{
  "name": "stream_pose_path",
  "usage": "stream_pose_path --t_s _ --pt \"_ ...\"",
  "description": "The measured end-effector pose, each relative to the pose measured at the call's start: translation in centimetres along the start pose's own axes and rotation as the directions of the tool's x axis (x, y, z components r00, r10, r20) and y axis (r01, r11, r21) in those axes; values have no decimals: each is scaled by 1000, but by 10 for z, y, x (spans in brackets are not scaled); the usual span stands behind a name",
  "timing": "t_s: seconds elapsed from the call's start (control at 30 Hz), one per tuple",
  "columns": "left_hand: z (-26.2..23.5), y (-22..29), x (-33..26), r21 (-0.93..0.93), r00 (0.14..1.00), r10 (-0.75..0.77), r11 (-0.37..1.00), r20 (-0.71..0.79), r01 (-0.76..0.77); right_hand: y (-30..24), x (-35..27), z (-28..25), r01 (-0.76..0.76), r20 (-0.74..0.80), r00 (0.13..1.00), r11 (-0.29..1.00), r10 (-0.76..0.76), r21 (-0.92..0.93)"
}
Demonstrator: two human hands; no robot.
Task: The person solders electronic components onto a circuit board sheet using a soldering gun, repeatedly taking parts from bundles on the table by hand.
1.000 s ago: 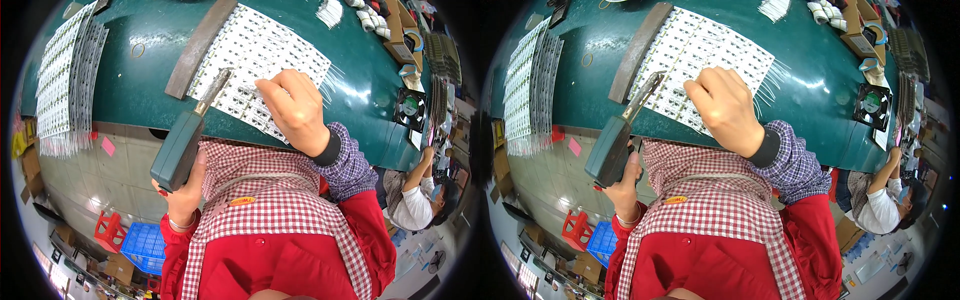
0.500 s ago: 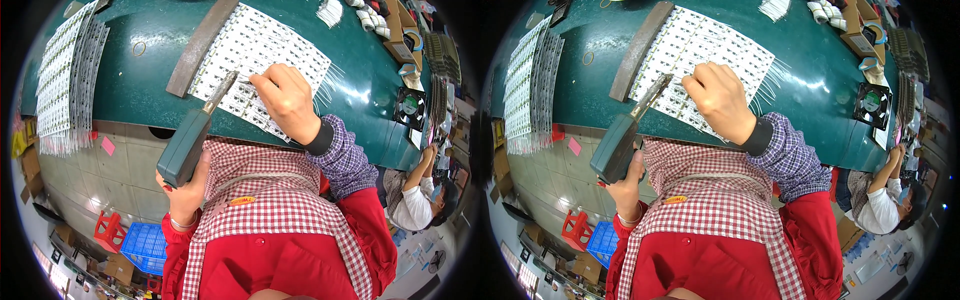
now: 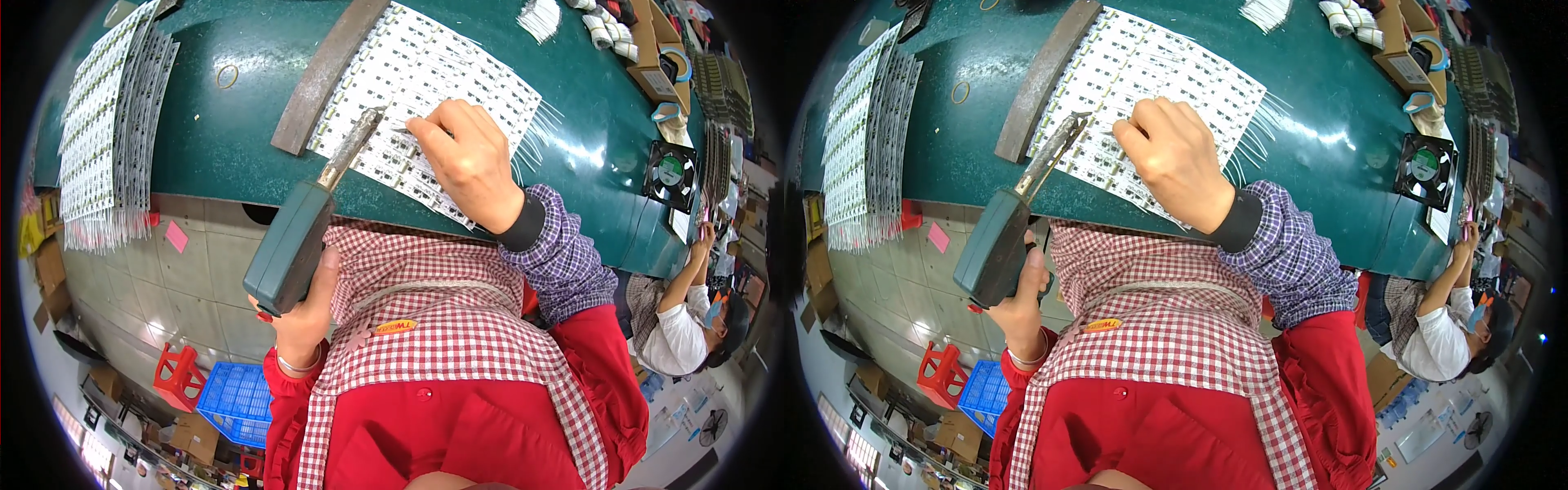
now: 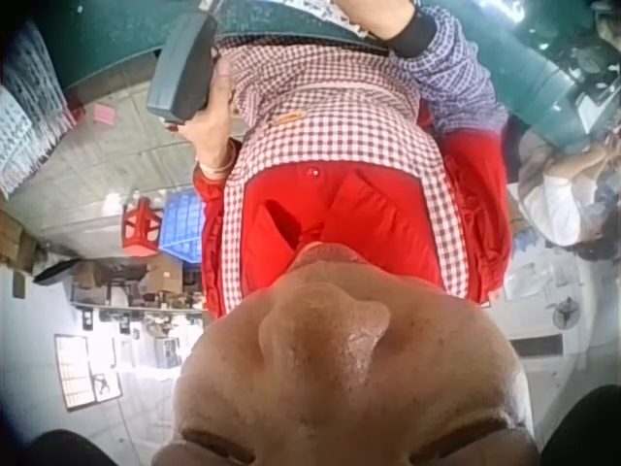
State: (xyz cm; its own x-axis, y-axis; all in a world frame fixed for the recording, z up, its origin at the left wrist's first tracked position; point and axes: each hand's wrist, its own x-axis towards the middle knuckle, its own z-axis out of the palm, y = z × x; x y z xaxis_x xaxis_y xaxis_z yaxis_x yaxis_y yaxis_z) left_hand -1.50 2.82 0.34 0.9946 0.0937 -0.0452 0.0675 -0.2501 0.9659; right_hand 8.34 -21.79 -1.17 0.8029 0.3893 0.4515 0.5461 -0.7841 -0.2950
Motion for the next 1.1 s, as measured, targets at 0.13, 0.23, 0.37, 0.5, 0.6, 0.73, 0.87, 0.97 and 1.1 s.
stream_pose_path --t_s 0.13,0.23,0.37,0.5,0.6,0.73,0.87,0.97,1.1 --pt "-4 -3 -1 -11 999 31 999 16 -30 -1 0 -3 2 4 1000 1000 -2 0" --pt "0 8 0 -77 993 -94 993 -76 88 -10 -2 -20 -37 31 999 999 38 -21" --pt "1 6 1 -76 991 -112 991 -79 106 -22 3 -22 -18 -56 998 1000 19 22" --pt "4 11 -1 -75 989 -119 991 -87 112 -17 3 -5 -2 -59 998 1000 4 27" --pt "2 8 -1 -52 991 -109 993 -74 106 -14 0 2 -15 -41 999 1000 15 13" --pt "2 8 0 -54 992 -114 992 -48 111 -14 0 4 -4 -45 999 1000 5 18" --pt "2 6 1 -54 992 -122 991 -25 120 -13 0 4 -5 -42 999 1000 5 17" --pt "3 6 2 -68 992 -123 990 -12 122 -13 0 3 -9 -26 1000 1000 10 13" --pt "1 7 3 -46 992 -125 991 6 125 -12 -1 4 -10 -26 1000 999 11 31"
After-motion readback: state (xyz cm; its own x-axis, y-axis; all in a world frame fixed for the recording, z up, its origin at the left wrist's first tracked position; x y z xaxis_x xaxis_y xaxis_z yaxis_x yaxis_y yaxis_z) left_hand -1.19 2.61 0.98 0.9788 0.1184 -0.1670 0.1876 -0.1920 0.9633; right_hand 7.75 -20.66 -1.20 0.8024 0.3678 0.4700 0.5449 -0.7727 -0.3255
